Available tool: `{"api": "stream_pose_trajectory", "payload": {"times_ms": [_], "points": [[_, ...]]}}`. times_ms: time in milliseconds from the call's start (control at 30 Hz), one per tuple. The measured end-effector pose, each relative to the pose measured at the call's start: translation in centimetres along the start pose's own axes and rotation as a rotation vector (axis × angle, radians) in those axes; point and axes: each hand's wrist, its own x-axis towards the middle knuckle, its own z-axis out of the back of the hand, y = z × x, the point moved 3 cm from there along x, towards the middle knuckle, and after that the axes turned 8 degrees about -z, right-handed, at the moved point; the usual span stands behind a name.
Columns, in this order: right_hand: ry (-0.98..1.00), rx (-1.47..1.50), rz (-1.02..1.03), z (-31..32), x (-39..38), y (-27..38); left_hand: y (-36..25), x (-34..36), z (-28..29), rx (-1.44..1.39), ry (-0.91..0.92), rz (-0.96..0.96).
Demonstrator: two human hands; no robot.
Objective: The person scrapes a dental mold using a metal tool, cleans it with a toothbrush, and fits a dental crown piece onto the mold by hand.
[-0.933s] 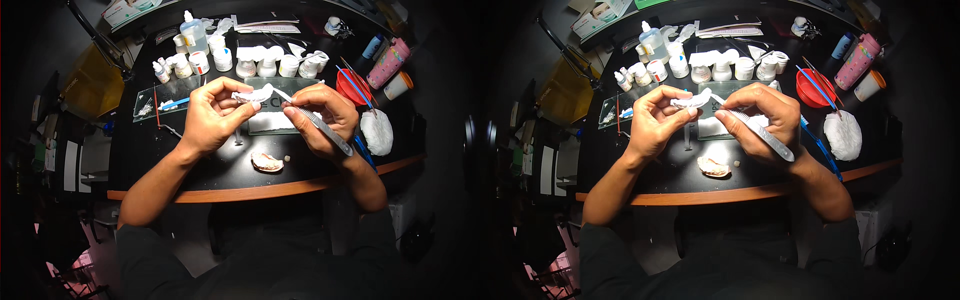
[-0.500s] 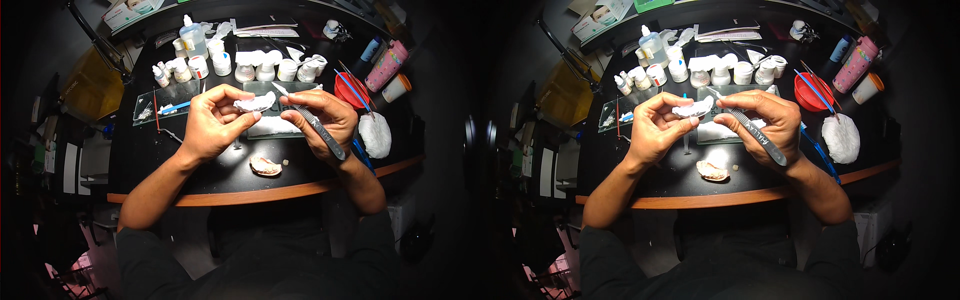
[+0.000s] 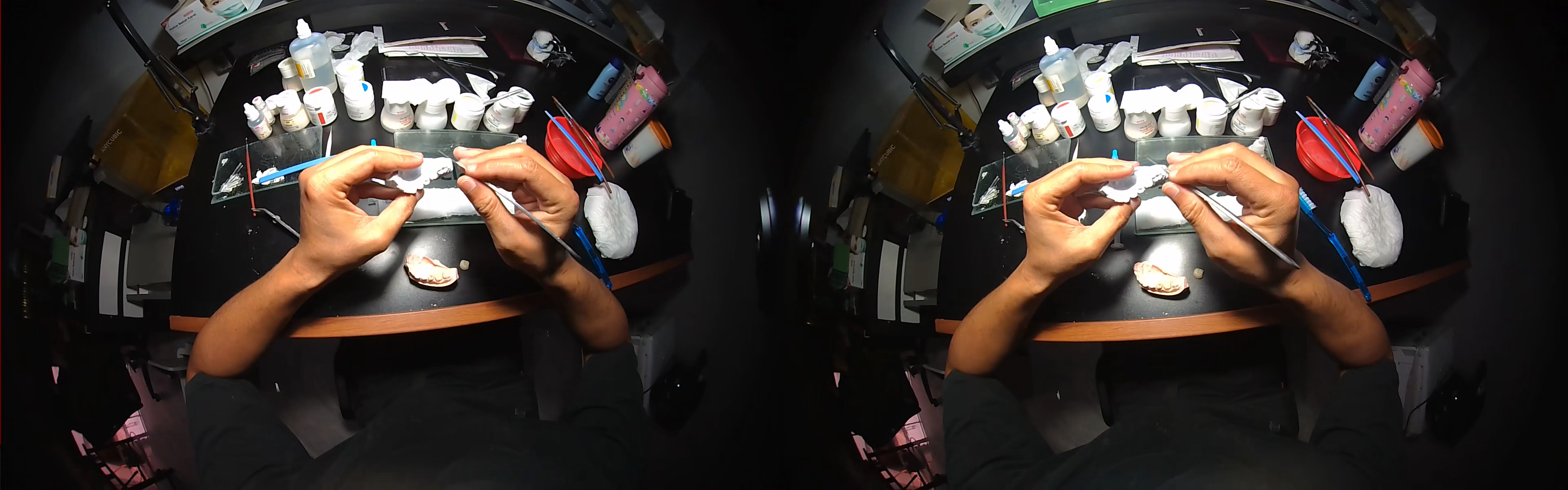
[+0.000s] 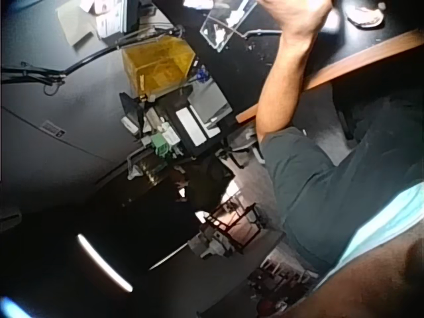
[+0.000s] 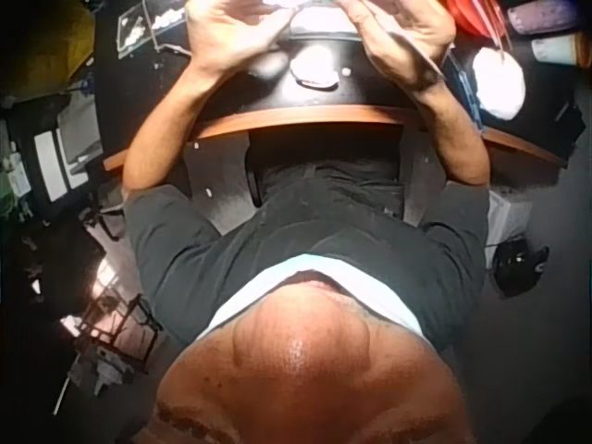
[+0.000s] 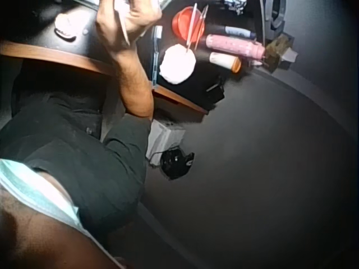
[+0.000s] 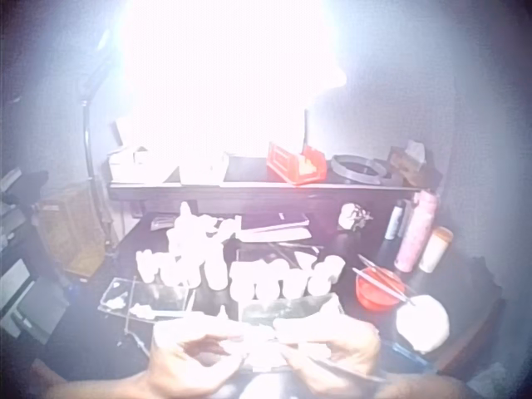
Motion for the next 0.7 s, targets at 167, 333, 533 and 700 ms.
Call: {"api": "stream_pose_trajectory", "payload": {"times_ms": [167, 333, 533, 700], "points": [[0.044, 0.029, -0.057, 0.1, -0.5, -0.1, -0.5, 0.2, 0.0, 0.181, 0.021, -0.21], [0.114, 0.031, 0.007, -0.2, -0.5, 0.0, -1.2, 0.1, -0.1, 0.288, 0.044, -0.272], [0.035, 0.048, 0.001, -0.4, -0.4, 0.0, -1.2, 0.1, -0.3, 0.306, 0.0, -0.303], [0.058, 0.045, 0.028, -0.5, -0.3, 0.3, -0.8, -0.1, -0.2, 0.296, -0.006, -0.325]]}}
